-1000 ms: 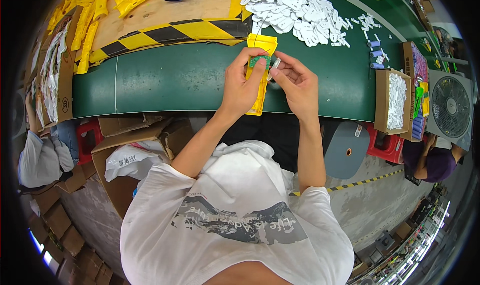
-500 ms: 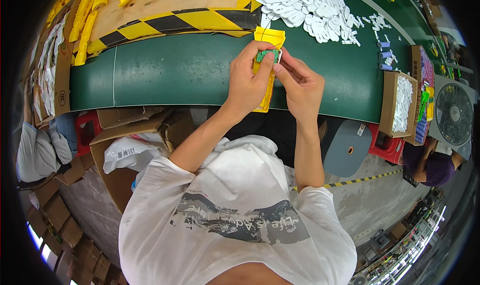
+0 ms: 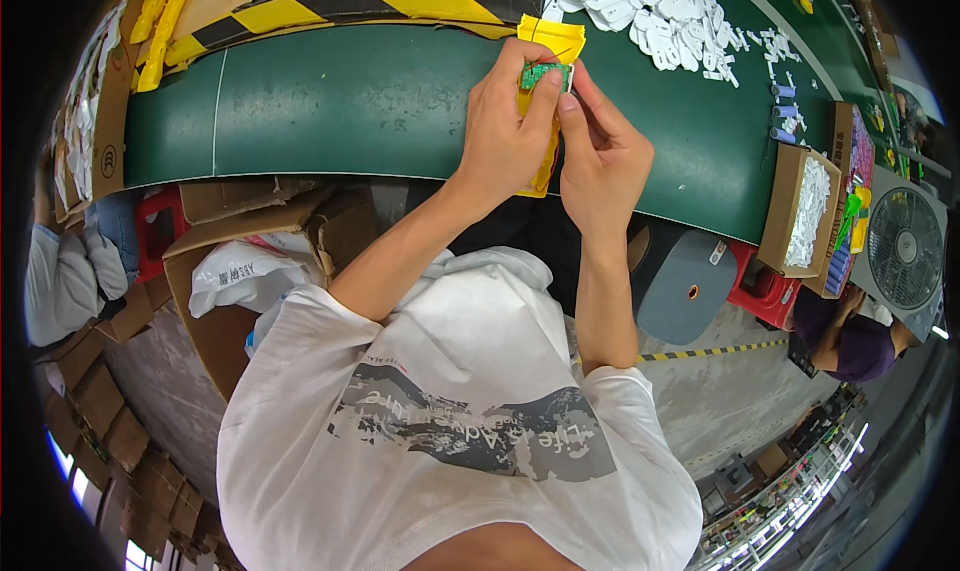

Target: The recorder is assembling yellow flashlights on a factory assembly line, inserting internal components and circuit boards.

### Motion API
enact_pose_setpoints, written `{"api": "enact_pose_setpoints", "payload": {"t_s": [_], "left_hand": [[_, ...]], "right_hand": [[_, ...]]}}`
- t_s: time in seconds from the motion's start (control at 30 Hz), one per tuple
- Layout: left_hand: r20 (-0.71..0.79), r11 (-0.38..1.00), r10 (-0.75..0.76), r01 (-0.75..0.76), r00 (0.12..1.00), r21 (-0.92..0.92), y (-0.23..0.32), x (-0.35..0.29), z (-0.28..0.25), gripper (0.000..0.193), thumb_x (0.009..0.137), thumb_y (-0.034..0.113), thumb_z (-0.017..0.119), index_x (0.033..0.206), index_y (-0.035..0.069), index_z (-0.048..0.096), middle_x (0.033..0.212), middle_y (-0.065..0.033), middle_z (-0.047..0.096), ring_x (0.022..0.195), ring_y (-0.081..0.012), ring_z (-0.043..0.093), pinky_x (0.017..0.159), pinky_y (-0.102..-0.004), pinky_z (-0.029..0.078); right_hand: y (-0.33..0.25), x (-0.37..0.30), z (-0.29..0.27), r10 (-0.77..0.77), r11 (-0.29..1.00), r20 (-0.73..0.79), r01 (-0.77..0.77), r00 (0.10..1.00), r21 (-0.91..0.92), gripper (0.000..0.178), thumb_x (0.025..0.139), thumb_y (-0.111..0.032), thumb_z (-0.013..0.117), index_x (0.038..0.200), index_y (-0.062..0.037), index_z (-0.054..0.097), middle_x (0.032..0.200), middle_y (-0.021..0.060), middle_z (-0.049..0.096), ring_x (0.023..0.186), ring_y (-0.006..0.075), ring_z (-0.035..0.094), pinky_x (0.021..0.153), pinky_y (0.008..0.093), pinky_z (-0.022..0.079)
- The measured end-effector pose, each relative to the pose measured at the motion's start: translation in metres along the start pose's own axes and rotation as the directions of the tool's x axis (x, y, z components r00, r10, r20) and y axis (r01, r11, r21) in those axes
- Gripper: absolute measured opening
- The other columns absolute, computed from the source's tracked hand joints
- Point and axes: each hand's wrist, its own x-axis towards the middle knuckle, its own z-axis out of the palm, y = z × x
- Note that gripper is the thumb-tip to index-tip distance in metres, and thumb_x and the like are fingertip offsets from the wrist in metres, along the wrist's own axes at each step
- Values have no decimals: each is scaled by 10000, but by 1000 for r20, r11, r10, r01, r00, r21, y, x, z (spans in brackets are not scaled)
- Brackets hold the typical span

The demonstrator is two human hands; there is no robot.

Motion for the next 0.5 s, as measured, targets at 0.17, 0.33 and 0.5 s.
{"api": "enact_pose_setpoints", "payload": {"t_s": [0.17,0.33,0.5], "left_hand": [[7,962,59,-55,998,-267,-10,2,7,128,968,95,526,1059,8,504,991,-62,593,865,-86,569,738,-238,476],[-23,968,66,-69,998,-241,-5,1,7,103,940,80,539,1011,8,520,952,-92,612,845,-145,592,752,-277,480],[-64,970,77,-90,995,-226,-4,1,7,100,914,85,558,970,4,540,900,-123,632,808,-209,615,732,-318,482]], "right_hand": [[3,-2,4,40,992,-45,-34,998,124,287,920,-25,603,1194,61,611,1045,133,681,911,123,641,819,242,518],[7,-1,2,35,984,-87,-19,996,177,276,924,-20,592,1187,61,615,1046,137,684,911,131,656,823,250,526],[10,-1,1,-11,986,-49,19,999,168,265,919,-29,604,1174,39,633,1023,120,695,896,127,661,798,239,529]]}}
